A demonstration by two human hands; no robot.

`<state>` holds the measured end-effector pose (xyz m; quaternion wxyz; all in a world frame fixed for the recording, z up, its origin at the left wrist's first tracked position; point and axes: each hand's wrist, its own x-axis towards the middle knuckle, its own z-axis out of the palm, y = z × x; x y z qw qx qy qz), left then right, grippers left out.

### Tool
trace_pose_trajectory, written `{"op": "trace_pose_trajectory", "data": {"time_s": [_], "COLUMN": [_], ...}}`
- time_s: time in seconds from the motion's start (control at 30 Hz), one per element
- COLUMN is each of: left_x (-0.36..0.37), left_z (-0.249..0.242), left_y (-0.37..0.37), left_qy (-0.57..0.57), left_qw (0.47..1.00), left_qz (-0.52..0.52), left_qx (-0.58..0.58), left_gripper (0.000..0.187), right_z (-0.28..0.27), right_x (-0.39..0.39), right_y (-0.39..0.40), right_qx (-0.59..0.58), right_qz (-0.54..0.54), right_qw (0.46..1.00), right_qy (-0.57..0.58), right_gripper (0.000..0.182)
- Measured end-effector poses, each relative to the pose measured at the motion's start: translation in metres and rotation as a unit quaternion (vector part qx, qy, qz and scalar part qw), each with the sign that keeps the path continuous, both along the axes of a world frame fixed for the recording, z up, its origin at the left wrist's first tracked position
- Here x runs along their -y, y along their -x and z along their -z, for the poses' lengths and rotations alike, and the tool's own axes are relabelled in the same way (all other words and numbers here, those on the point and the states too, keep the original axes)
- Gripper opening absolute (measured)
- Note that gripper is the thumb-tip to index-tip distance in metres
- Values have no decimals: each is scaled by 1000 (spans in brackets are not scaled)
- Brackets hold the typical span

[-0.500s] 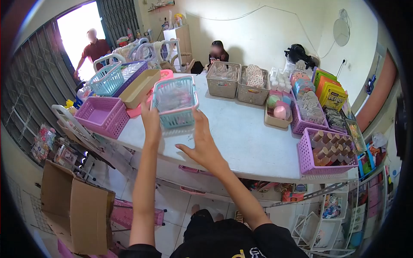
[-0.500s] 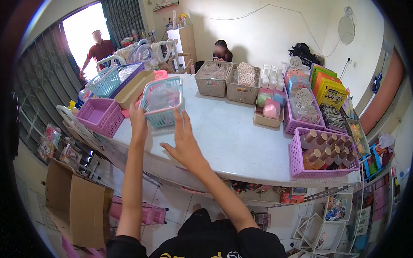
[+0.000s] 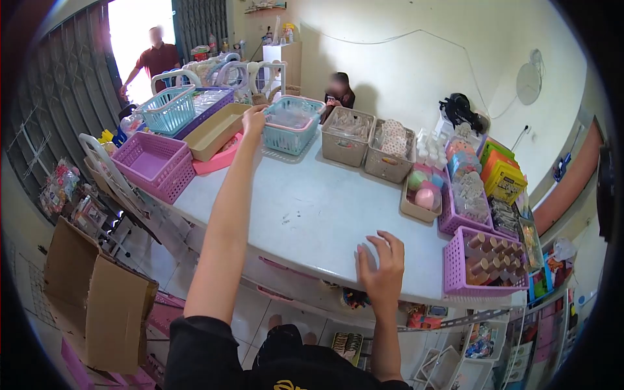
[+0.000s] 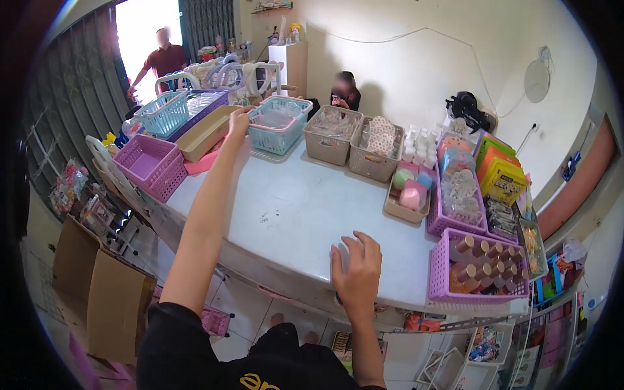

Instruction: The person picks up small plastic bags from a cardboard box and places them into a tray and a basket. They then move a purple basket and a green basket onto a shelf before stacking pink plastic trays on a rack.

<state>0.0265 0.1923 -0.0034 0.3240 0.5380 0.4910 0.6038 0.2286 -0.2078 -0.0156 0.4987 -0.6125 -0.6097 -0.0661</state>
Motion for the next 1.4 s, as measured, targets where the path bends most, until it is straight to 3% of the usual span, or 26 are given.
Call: {"op": "trace_pose_trajectory", "data": {"time_s": [0.13,0.27,0.33,0.4,0.47,0.53,0.6,0.63,0.67,0.7,0.73,0.77,0.8,0.83,0.93,1.0,1.03,1.1,1.13,1.17,1.2,1.3,1.33,1.4], "left_x": [24,27,27,36,62,114,197,248,285,340,377,417,462,506,626,686,703,732,740,745,748,758,759,759], "left_z": [-18,-17,-17,-20,-38,-66,-79,-78,-52,-38,-9,27,59,83,125,119,114,102,102,96,92,88,86,85], "left_y": [-21,-36,-35,-34,-30,-17,14,35,59,85,111,128,145,160,209,239,253,285,301,314,325,351,356,362], "left_qy": [-28,-27,-21,-135,-260,-338,-357,-386,-376,-354,-350,-295,-182,-80,132,134,136,27,-10,-39,-67,-59,-52,-71], "left_qw": [999,994,996,959,935,923,928,918,920,929,932,933,959,984,975,941,937,877,852,835,818,836,839,851], "left_qz": [-2,100,57,-65,-96,-60,47,49,-3,7,82,151,92,-5,-171,-292,-305,-464,-511,-537,-560,-541,-538,-516], "left_qx": [-29,25,-72,-240,-220,-175,-93,-81,-110,-110,-44,140,195,160,52,104,101,122,116,114,114,66,58,63], "left_gripper": [23,32,41,50,50,42,34,29,30,25,17,12,12,12,13,11,11,8,8,7,6,17,17,38], "right_z": [2,0,2,1,1,1,0,2,3,5,6,9,14,15,24,24,31,54,69,74,65,51,46,38], "right_x": [-1,-3,1,-1,0,-1,0,-2,-2,-3,-3,-4,-5,-6,-6,10,15,25,23,31,48,101,115,135], "right_y": [1,5,5,4,3,2,4,4,2,0,0,-4,-8,-7,-6,33,58,122,161,211,270,398,423,464], "right_qx": [36,21,22,29,23,40,25,14,24,36,-2,36,39,50,104,57,-12,-112,-136,-189,-161,-285,-237,-196], "right_qz": [30,25,20,28,12,10,10,7,4,2,-12,-6,-5,14,42,43,15,-44,-148,-222,-267,-500,-527,-541], "right_qw": [998,998,997,997,998,997,998,999,999,999,999,998,998,997,992,992,995,991,976,956,950,817,816,818], "right_qy": [46,55,70,65,63,61,52,44,39,38,45,45,48,49,-59,-106,-94,-56,-82,-30,-30,17,10,6], "right_gripper": [17,16,16,16,16,16,16,16,16,16,15,15,15,16,18,19,17,16,15,14,15,23,23,23]}}
